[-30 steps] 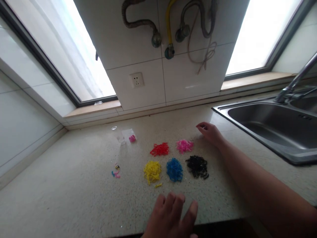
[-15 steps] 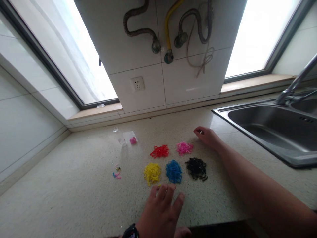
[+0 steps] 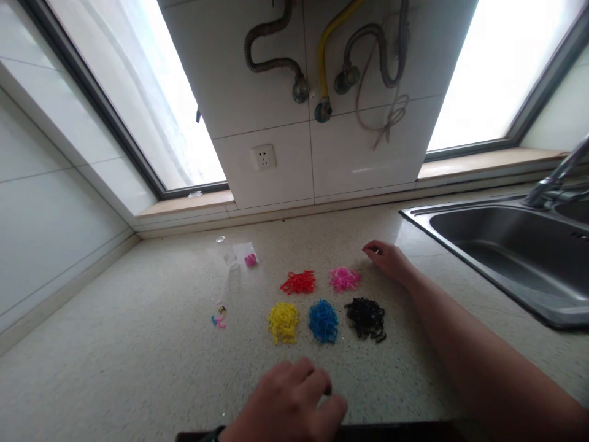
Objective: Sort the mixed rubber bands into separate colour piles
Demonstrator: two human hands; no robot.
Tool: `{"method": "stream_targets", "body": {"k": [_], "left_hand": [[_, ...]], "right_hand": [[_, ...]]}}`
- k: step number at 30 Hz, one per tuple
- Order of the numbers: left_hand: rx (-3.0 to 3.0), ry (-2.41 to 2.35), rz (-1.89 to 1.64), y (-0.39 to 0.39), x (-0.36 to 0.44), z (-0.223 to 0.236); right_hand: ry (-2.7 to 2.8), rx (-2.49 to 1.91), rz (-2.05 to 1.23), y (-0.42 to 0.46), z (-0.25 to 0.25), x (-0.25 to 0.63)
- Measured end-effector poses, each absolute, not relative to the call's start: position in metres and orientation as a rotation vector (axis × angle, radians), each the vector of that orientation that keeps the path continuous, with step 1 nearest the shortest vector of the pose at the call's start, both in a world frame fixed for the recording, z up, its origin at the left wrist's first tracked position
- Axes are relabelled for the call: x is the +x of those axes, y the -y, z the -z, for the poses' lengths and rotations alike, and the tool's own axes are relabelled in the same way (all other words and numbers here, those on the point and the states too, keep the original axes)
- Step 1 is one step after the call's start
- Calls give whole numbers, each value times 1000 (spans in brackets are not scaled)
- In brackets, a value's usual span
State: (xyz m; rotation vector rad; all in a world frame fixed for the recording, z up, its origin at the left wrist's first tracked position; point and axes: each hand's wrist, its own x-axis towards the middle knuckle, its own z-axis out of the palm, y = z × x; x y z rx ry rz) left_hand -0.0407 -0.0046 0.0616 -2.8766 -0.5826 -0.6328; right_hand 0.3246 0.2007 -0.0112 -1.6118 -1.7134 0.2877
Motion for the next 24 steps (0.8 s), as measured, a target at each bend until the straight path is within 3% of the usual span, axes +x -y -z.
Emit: {"method": "stream_targets", "body": {"k": [3,7,13,24], "left_hand": [[-3010,924,312,-27,-75,-105],[-2700,1557,314,-94,-154,-132],[-2865,1806,-113,-152,-231,-101],[-2991,1842,-182,-165,-233,-74]], "right_hand": [[1708,-1615,-283,-201,11,325],[1691,-1617,-292,-201,10,326],[1697,-1622,-313,-203,10,327],[1626,-1610,-353,-204,9,329]]}}
